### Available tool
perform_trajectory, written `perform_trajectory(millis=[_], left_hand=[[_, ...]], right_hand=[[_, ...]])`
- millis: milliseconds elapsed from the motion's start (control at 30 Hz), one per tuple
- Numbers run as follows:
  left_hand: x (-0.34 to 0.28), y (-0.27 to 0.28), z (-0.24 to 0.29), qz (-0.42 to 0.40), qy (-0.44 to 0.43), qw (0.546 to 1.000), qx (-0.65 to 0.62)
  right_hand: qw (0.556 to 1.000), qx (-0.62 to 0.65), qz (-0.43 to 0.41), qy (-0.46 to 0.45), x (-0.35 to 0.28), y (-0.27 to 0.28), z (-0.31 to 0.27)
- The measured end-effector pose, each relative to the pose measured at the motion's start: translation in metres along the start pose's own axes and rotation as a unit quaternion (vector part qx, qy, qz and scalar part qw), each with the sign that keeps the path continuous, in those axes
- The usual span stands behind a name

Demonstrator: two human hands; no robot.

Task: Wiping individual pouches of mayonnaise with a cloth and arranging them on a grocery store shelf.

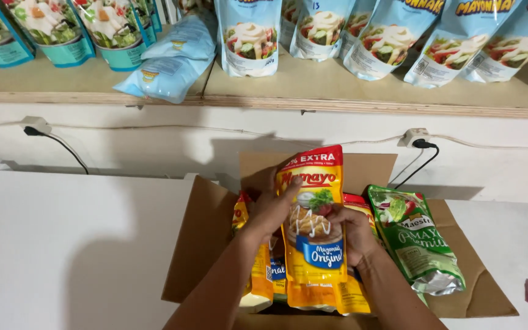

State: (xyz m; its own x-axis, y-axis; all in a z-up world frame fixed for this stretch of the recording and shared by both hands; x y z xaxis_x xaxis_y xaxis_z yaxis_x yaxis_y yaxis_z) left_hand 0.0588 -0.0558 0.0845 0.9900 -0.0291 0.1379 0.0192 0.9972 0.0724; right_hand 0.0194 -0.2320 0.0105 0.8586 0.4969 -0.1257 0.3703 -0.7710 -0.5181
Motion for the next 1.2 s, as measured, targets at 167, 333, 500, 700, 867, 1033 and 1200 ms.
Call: perform_trajectory(millis=[167,333,500,700,867,1033,1200], left_hand=[[-0.021,-0.021,-0.01,0.016,0.2,0.882,-0.425],[-0.014,-0.024,-0.002,-0.022,0.172,0.868,-0.466],[-0.013,-0.007,0.013,-0.026,0.138,0.885,-0.444],[-0.016,-0.009,0.011,-0.059,0.119,0.879,-0.458],[-0.017,-0.005,-0.002,-0.091,0.153,0.843,-0.508],[-0.009,-0.012,-0.008,-0.215,0.2,0.772,-0.563],[0.019,-0.01,-0.05,-0.198,0.253,0.816,-0.481]], right_hand=[[0.992,0.06,0.105,-0.018,-0.021,-0.069,-0.033],[0.969,-0.022,0.243,-0.038,-0.023,-0.043,-0.02],[0.806,-0.234,0.416,0.352,-0.052,-0.026,-0.079],[0.71,-0.482,0.232,0.459,-0.057,-0.125,-0.124],[0.512,-0.622,0.393,0.444,-0.056,-0.095,-0.134],[0.849,-0.325,0.278,0.31,-0.014,-0.044,-0.111],[0.678,-0.611,0.34,0.226,-0.005,-0.06,-0.119]])
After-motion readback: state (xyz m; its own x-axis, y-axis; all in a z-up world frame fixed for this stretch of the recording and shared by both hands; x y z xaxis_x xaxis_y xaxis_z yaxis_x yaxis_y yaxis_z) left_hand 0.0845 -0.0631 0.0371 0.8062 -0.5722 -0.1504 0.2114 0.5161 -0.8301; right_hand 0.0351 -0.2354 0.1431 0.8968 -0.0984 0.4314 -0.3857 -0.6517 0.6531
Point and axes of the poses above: each hand's wrist, its own x-axis towards the middle knuckle, its own y-axis out of the back of the hand, z = x × y, the point moved 8 cm from there along x, towards the middle knuckle, and after that the axes turned 11 degrees about -x, right-handed, at the moved point
